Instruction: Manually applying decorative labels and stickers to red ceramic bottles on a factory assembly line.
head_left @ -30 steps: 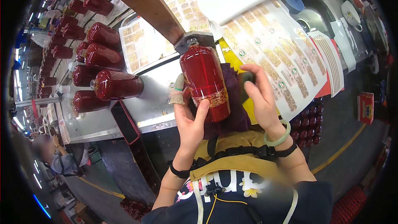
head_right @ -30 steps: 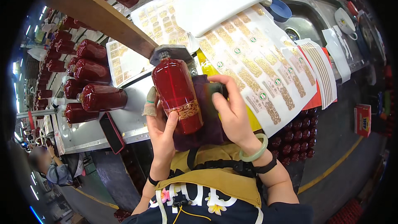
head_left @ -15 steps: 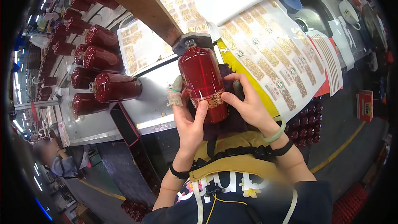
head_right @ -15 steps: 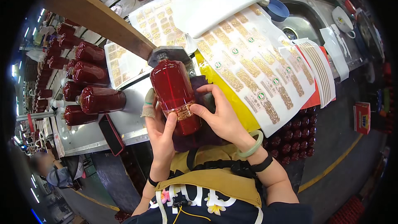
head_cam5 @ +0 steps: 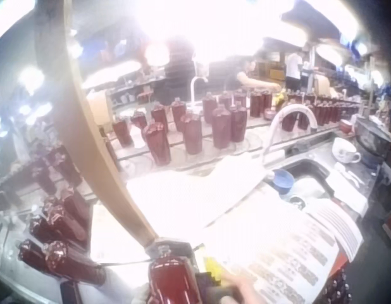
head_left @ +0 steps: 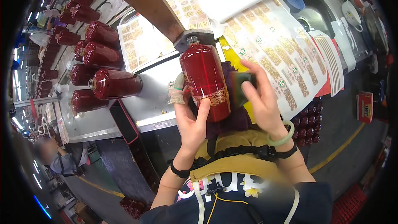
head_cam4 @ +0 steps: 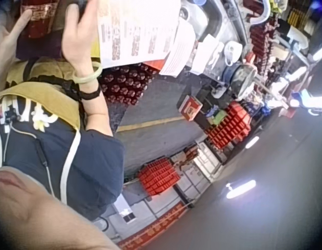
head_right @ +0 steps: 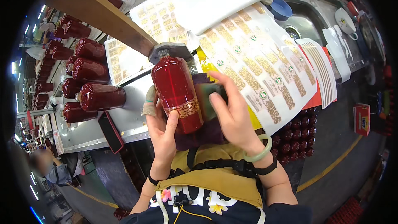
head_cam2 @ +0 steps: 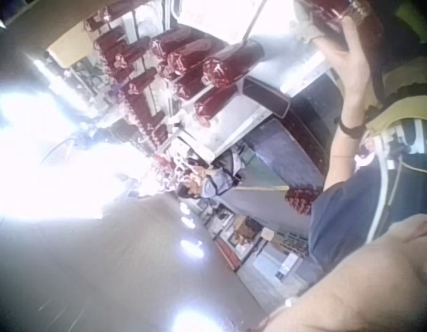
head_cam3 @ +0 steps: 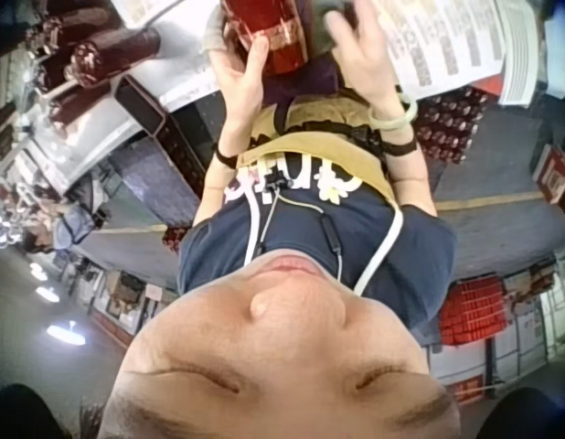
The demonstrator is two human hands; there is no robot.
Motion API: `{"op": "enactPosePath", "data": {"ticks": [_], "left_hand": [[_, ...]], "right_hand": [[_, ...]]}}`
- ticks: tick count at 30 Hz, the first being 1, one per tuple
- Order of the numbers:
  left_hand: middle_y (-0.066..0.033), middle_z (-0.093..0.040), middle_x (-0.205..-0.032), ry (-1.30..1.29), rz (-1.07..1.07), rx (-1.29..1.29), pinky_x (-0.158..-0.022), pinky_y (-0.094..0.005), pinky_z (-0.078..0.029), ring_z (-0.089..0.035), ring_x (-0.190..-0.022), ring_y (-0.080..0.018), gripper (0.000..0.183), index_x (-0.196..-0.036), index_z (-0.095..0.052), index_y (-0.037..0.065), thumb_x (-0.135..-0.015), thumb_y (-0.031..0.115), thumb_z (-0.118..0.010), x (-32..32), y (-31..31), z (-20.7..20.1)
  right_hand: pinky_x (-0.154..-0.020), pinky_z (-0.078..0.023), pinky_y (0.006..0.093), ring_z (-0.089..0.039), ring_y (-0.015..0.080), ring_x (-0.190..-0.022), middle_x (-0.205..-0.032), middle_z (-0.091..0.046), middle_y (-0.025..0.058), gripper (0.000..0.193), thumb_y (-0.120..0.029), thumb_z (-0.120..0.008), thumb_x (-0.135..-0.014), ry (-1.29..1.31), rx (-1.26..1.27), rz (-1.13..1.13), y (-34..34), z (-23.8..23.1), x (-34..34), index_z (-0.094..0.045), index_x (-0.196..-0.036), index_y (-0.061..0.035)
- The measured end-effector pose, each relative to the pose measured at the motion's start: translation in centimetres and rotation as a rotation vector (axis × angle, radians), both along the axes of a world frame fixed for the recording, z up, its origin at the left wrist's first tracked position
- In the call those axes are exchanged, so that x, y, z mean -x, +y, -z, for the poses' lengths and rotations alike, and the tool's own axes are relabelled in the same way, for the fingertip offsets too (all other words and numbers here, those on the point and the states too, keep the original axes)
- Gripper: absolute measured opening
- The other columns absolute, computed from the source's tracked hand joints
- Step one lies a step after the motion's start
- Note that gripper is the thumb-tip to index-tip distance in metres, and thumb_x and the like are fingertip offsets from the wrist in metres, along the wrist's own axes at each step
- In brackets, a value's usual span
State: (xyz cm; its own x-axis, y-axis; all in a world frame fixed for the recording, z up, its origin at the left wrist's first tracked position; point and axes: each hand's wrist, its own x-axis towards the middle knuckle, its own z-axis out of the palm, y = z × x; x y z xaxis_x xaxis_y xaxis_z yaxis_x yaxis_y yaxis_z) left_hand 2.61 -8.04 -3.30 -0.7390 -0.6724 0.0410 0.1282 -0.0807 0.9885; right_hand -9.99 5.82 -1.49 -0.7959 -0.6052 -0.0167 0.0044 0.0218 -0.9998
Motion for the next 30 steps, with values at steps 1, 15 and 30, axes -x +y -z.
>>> {"op": "enactPosePath", "data": {"ticks": [1,15,30], "left_hand": [[-0.0158,-0.041,-0.156,-0.002,-0.002,-0.001,-0.12,-0.0398,-0.031,-0.043,-0.141,-0.025,0.076,-0.161,-0.026,-0.002,-0.097,0.002,-0.067,-0.1,0.0,0.0],[-0.0156,-0.037,-0.16,-0.026,0.035,0.045,-0.121,-0.0403,-0.032,-0.04,-0.146,-0.0249,0.073,-0.162,-0.024,0.001,-0.099,-0.003,-0.06,-0.2,-0.1,0.1],[-0.0239,-0.052,-0.15,-0.173,-0.049,1.03,-0.111,-0.0466,-0.045,-0.058,-0.129,-0.0419,0.102,-0.15,-0.052,0.001,-0.062,0.022,-0.1,-1.9,-0.4,1.3]], "right_hand": [[-0.1,-0.048,0.0323,-0.061,0.0193,-0.118,-0.126,-0.063,0.0135,0.04,-0.006,-0.06,-0.101,0.09,-0.023,-0.075,0.0,-0.5,-0.3,-0.052,-0.14,0.0011],[-0.078,-0.053,0.0319,-0.068,0.0215,-0.09,-0.103,-0.07,0.0111,0.023,-0.005,-0.066,-0.097,0.021,-0.161,-0.004,-0.2,1.6,-0.4,-0.063,-0.12,-0.0006],[-0.087,-0.048,0.0235,-0.059,0.0087,-0.098,-0.109,-0.063,0.0038,0.024,-0.002,-0.061,-0.103,0.005,0.054,0.116,1.3,1.6,1.4,-0.056,-0.127,0.0001]]}}
